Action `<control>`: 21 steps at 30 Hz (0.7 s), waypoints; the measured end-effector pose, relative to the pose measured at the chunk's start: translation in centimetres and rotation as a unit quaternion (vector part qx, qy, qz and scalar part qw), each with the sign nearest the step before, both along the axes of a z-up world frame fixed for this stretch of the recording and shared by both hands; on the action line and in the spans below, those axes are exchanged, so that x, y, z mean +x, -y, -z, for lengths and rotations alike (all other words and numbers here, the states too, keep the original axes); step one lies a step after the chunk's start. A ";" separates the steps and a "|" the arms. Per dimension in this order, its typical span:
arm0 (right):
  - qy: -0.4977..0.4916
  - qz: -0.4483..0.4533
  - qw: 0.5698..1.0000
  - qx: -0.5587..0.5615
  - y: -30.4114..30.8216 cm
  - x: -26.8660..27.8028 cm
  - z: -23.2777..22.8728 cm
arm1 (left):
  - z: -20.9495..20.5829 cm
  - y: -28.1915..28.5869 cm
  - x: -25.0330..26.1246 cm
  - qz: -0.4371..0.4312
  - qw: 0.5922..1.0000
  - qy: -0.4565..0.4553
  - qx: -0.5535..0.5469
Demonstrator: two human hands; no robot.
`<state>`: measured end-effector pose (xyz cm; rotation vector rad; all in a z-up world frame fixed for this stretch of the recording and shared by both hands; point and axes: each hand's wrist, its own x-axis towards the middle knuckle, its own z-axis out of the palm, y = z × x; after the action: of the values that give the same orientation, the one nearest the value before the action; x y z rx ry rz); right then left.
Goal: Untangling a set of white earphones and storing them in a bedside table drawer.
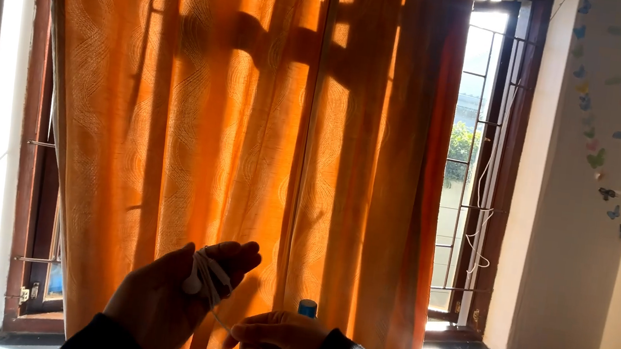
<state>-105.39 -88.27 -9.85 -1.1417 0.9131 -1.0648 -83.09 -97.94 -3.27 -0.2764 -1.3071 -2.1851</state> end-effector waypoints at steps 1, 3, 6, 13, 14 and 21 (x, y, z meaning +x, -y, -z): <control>0.001 -0.003 1.000 0.000 -1.0 0.8 -1.5 | 0.9 1.4 -0.7 -0.003 1.000 0.001 0.000; -0.178 0.007 0.983 -0.045 -3.1 2.3 -4.5 | 2.6 4.1 -1.9 -0.110 0.983 0.131 -0.062; -0.320 0.027 0.941 -0.112 -4.2 2.4 -8.8 | 4.1 4.5 -2.7 -0.153 0.937 0.250 -0.193; -0.316 0.082 0.928 -0.181 -2.6 0.7 -11.6 | 6.4 4.2 -3.9 -0.066 0.805 0.299 -0.509; -0.265 0.085 0.947 -0.160 -1.8 0.8 -10.7 | 6.5 4.4 -4.0 -0.020 0.845 0.272 -0.460; 0.027 0.034 0.998 -0.045 -2.3 5.0 -4.4 | 2.7 2.1 -0.4 0.106 0.972 0.120 -0.174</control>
<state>-100.42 -85.94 -5.46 -1.1577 0.8734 -1.1977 -83.51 -100.04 -5.96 -0.3049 -1.8773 -2.2031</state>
